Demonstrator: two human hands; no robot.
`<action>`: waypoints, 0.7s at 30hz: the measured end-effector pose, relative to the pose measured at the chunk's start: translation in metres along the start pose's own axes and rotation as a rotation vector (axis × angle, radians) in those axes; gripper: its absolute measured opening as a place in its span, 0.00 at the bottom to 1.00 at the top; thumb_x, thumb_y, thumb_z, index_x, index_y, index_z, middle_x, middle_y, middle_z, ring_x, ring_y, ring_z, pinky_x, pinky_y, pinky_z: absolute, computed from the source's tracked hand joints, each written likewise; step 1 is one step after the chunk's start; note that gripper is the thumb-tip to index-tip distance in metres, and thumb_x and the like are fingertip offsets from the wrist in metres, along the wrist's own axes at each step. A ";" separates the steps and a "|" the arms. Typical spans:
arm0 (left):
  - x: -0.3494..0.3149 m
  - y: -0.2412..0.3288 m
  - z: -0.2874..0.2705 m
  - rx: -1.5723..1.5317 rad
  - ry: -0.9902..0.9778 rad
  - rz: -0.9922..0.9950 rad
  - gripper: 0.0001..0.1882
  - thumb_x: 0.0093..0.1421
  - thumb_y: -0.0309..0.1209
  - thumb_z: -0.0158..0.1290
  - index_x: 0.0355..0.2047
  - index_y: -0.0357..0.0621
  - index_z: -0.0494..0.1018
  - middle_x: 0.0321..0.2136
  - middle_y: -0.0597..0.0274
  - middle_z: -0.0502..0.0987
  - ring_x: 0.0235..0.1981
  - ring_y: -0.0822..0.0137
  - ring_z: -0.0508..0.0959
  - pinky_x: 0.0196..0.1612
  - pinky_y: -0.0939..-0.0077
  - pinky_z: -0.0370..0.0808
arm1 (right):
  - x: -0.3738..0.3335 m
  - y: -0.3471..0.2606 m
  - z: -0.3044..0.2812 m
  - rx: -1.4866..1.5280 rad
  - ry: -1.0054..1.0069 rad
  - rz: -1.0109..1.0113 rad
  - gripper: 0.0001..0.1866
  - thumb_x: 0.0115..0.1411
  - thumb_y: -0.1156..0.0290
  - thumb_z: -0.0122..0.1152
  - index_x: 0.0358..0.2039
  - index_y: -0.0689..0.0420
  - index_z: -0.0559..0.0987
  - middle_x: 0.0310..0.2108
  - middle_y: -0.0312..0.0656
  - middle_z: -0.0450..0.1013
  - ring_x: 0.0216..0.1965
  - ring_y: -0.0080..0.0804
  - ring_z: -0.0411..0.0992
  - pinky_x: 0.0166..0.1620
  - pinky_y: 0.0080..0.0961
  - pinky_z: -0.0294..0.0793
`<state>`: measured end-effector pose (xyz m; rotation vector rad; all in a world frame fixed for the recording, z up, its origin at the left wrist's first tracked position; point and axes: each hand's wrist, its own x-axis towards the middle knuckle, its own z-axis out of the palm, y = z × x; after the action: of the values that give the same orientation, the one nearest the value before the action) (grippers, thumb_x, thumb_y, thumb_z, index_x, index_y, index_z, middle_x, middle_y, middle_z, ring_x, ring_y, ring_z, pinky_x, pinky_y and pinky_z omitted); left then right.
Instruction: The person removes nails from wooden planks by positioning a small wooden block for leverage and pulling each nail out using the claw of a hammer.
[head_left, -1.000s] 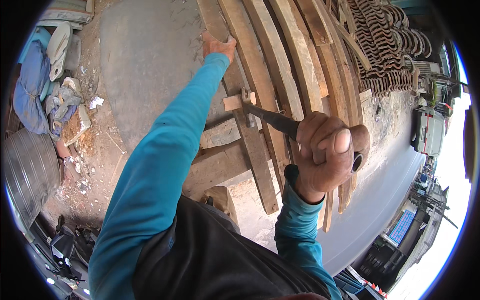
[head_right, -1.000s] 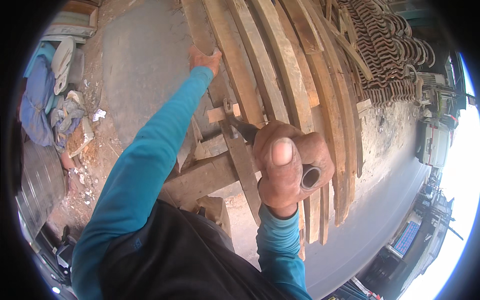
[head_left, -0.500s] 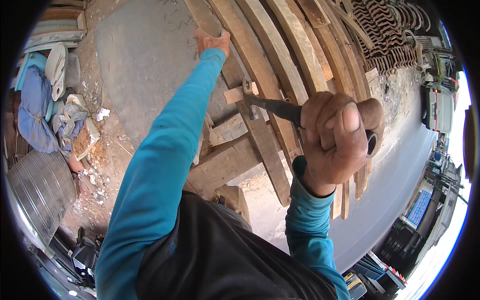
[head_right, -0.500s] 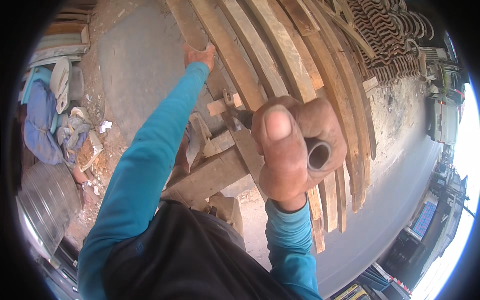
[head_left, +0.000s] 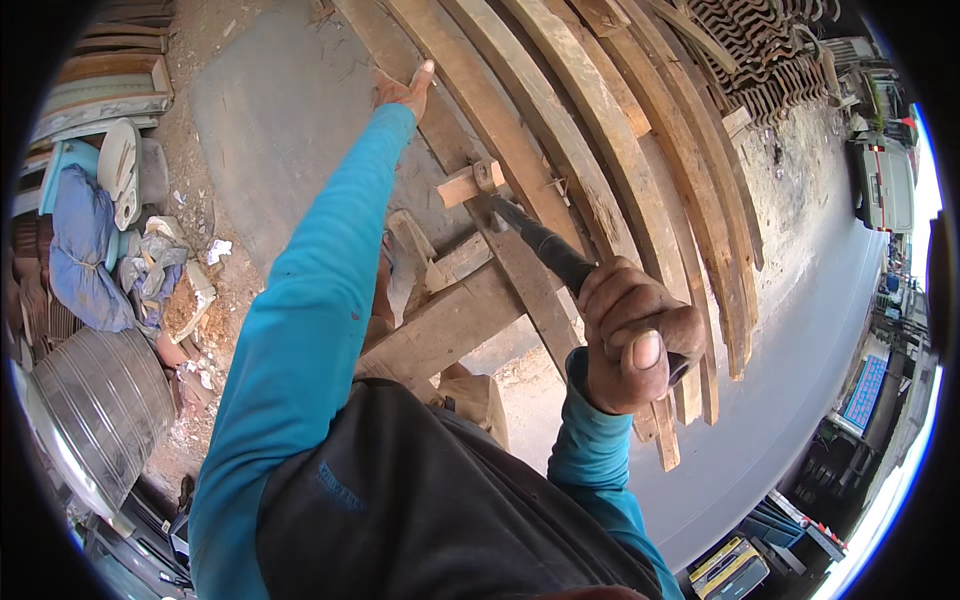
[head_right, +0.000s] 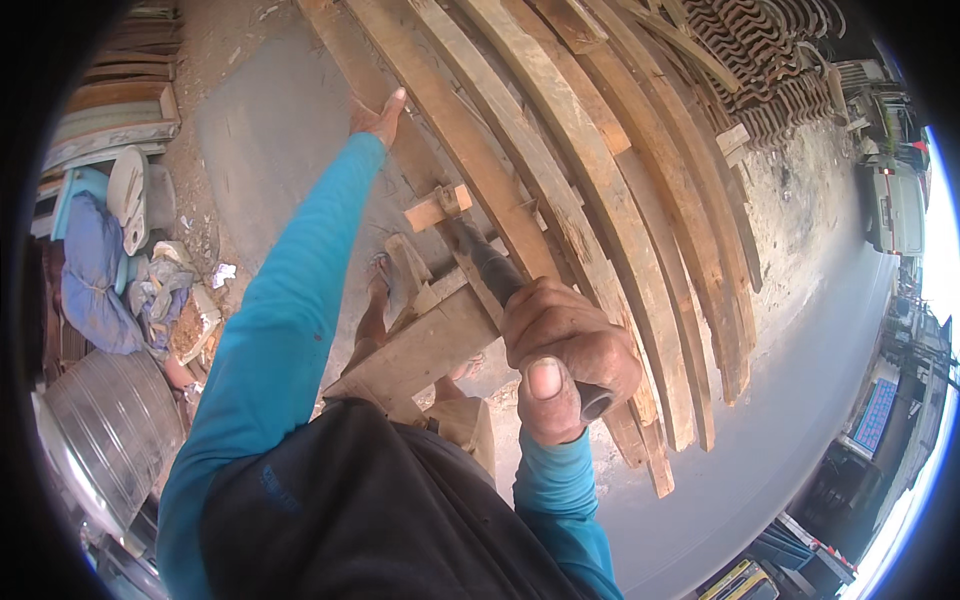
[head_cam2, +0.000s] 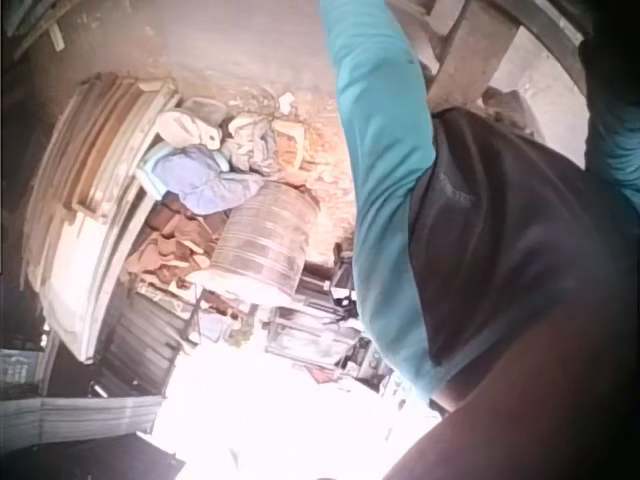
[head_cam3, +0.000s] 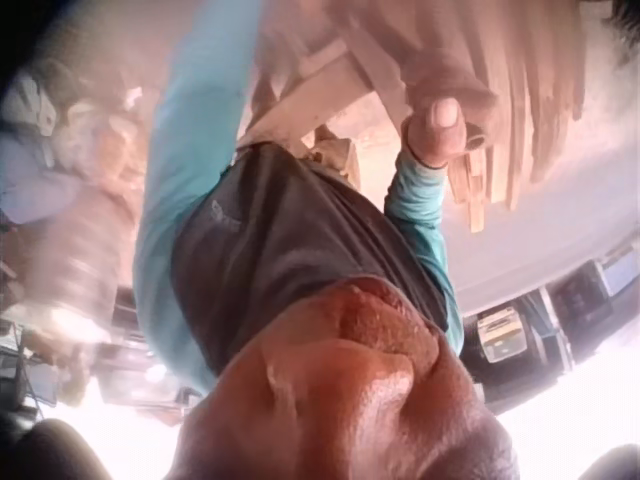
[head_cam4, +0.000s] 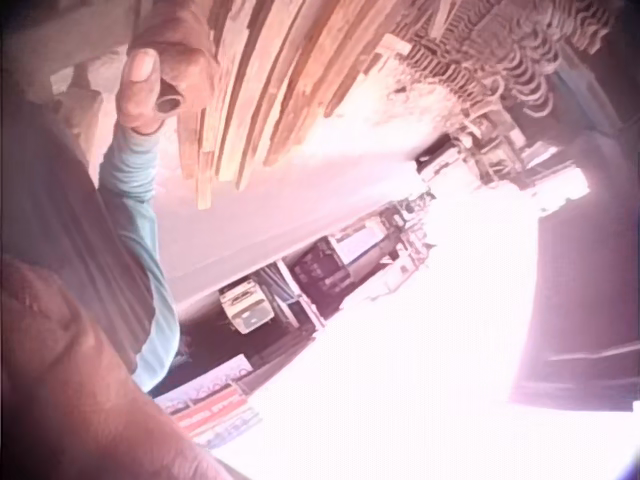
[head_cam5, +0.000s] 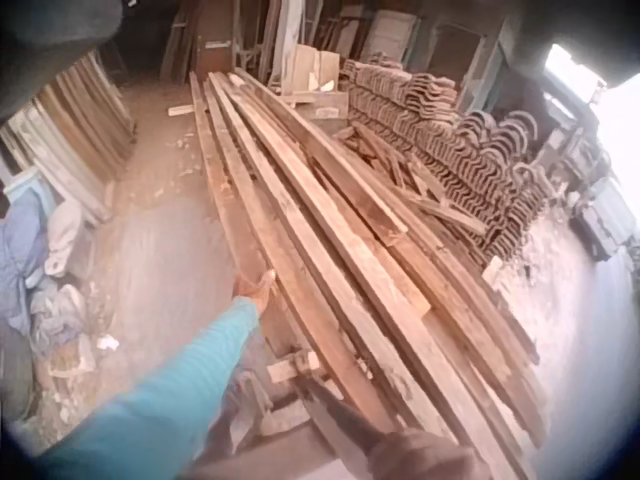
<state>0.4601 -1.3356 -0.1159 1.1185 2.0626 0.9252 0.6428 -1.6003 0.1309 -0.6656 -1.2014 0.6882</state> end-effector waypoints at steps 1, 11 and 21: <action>-0.011 -0.002 -0.018 0.003 0.023 0.042 0.46 0.59 0.59 0.56 0.65 0.36 0.59 0.62 0.34 0.65 0.60 0.41 0.71 0.62 0.55 0.70 | 0.001 -0.005 0.000 0.038 0.002 0.012 0.16 0.63 0.67 0.63 0.23 0.56 0.66 0.13 0.40 0.66 0.14 0.31 0.63 0.21 0.33 0.66; -0.209 -0.042 -0.155 -0.091 -0.590 0.398 0.26 0.62 0.43 0.60 0.53 0.39 0.70 0.47 0.44 0.75 0.50 0.46 0.75 0.53 0.58 0.73 | -0.004 -0.072 0.019 0.060 0.033 0.107 0.16 0.66 0.67 0.54 0.22 0.53 0.61 0.11 0.33 0.54 0.13 0.26 0.56 0.23 0.29 0.64; -0.136 -0.096 -0.153 -0.158 -0.296 0.750 0.18 0.52 0.22 0.64 0.43 0.41 0.73 0.41 0.50 0.72 0.43 0.44 0.73 0.47 0.55 0.72 | 0.130 0.062 0.196 -0.188 -0.010 0.454 0.14 0.64 0.68 0.58 0.23 0.56 0.69 0.14 0.29 0.54 0.16 0.20 0.54 0.25 0.23 0.59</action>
<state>0.3617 -1.5362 -0.0814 1.8563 1.3012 1.1448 0.4735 -1.4424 0.2046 -1.1133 -1.1420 0.9615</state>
